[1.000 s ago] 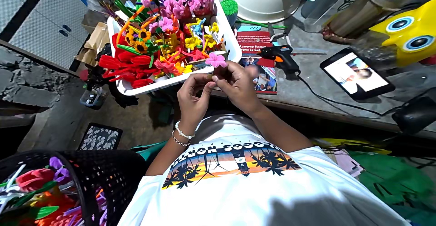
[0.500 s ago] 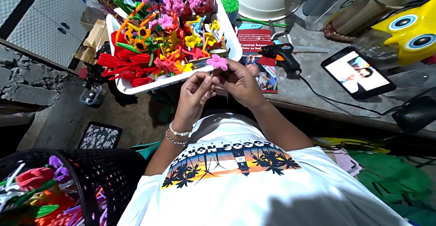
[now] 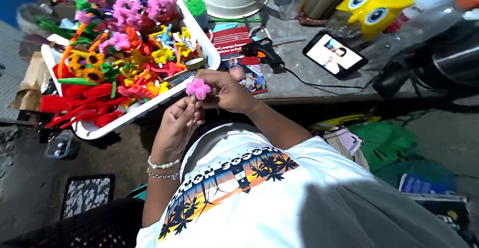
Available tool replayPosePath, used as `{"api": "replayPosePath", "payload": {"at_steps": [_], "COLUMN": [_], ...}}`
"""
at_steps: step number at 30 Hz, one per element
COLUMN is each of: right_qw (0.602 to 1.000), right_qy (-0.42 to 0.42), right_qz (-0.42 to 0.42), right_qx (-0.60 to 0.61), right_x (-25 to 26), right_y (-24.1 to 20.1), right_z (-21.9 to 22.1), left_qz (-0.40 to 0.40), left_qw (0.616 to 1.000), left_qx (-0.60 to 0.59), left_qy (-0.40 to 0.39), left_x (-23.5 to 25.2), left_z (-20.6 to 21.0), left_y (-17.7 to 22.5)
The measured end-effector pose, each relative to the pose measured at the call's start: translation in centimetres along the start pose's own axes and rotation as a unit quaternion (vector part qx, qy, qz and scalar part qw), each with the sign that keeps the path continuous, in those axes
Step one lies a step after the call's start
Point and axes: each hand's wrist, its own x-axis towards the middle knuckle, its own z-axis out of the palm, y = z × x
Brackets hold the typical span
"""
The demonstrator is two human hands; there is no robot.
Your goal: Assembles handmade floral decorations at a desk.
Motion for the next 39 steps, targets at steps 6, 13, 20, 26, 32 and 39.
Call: {"api": "replayPosePath", "payload": {"at_steps": [6, 13, 20, 26, 32, 39], "right_qw": [0.984, 0.978, 0.978, 0.984, 0.98, 0.978], "right_qy": [0.005, 0.058, 0.061, 0.005, 0.037, 0.04], "right_qz": [-0.068, -0.045, -0.02, 0.009, 0.036, 0.049], "right_qx": [-0.163, -0.195, -0.2, -0.177, -0.191, -0.2], "right_x": [0.1, 0.0, -0.1, 0.0, -0.5, -0.4], "right_y": [-0.2, 0.0, -0.2, -0.6, -0.4, -0.4], "right_z": [0.2, 0.8, 1.1, 0.1, 0.6, 0.7], "left_qz": [0.149, 0.325, 0.337, 0.265, 0.25, 0.313], "left_qw": [0.968, 0.846, 0.848, 0.906, 0.913, 0.81], "left_qx": [0.167, 0.391, 0.358, 0.278, 0.281, 0.462], "left_qy": [0.113, 0.163, 0.197, 0.179, 0.158, 0.18], "left_x": [0.1, 0.5, 0.8, 0.5, 0.5, 0.5], "left_z": [0.7, 0.9, 1.1, 1.4, 1.4, 1.0], "left_y": [-0.9, -1.5, -2.2, -1.7, -1.5, -1.4]}}
